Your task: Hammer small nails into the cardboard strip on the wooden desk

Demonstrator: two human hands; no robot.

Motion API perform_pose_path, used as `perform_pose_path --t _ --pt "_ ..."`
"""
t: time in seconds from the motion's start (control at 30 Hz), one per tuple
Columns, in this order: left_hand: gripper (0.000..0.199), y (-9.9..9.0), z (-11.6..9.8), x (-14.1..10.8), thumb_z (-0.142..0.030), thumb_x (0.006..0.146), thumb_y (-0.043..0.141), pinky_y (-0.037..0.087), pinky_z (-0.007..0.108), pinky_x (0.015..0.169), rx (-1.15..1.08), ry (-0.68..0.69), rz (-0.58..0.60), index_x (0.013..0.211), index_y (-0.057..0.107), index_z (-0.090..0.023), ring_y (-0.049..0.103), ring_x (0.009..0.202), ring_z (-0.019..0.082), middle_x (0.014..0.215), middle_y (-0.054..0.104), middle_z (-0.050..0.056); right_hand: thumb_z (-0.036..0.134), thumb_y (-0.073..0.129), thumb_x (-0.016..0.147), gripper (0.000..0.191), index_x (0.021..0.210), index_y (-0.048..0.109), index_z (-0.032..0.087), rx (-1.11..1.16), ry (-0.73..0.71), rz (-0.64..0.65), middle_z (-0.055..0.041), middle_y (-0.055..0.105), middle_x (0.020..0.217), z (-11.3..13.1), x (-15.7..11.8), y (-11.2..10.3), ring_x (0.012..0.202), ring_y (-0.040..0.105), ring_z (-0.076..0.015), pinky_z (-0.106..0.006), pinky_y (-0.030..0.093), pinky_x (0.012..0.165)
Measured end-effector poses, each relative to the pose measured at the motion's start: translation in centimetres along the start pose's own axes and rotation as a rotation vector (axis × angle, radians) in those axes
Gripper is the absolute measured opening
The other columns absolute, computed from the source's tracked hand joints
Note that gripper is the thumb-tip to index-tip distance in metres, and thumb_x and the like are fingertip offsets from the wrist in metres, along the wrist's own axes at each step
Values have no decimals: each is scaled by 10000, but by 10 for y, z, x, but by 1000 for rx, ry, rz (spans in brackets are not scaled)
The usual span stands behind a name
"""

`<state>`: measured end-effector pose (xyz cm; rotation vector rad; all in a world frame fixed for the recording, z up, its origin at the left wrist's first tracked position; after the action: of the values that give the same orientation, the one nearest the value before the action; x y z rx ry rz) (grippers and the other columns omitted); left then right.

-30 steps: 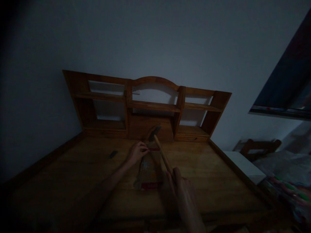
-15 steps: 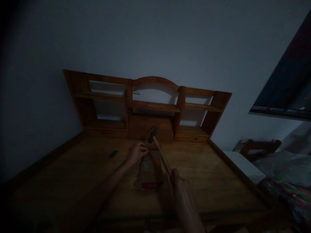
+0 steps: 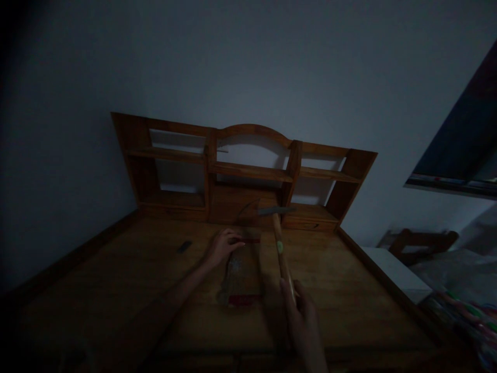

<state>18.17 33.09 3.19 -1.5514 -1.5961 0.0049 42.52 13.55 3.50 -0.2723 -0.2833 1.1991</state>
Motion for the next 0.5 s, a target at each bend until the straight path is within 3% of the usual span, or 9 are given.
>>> perform_pose_path --t 0.17,0.27,0.37,0.5 --pt "343 -4 -6 0 -474 722 730 471 330 861 -54 7 -37 976 723 -242 600 958 211 974 660 43 700 628 650 604 848 594 130 121 168 27 50 442 431 -40 6 -10 346 403 -107 -214 297 337" --pt "293 -9 -7 0 -446 824 629 471 311 884 -87 -7 -77 1016 698 -236 604 976 193 1010 657 43 707 614 649 591 816 577 141 193 183 -8 61 408 403 -56 12 -15 317 370 -97 -210 271 317" --pt "239 -18 -6 1 -319 916 491 469 298 894 -80 -30 -148 1044 672 -231 607 976 173 1022 653 46 717 576 676 578 831 552 160 233 175 -27 70 402 403 -60 16 -15 300 364 -97 -208 272 308" --pt "276 -30 7 6 -184 877 482 482 291 868 -4 -75 -209 1103 636 -219 618 958 171 1025 645 58 724 514 705 575 821 554 162 147 155 -49 54 431 420 -55 14 -12 300 395 -114 -223 303 307"
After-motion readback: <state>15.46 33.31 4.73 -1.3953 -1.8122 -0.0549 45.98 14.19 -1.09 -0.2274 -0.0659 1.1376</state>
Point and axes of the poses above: each hand's wrist, its own x-axis towards the middle knuckle, its own y-axis out of the palm, z = x × y, the point moved 8 cm from there along x, towards the middle knuckle
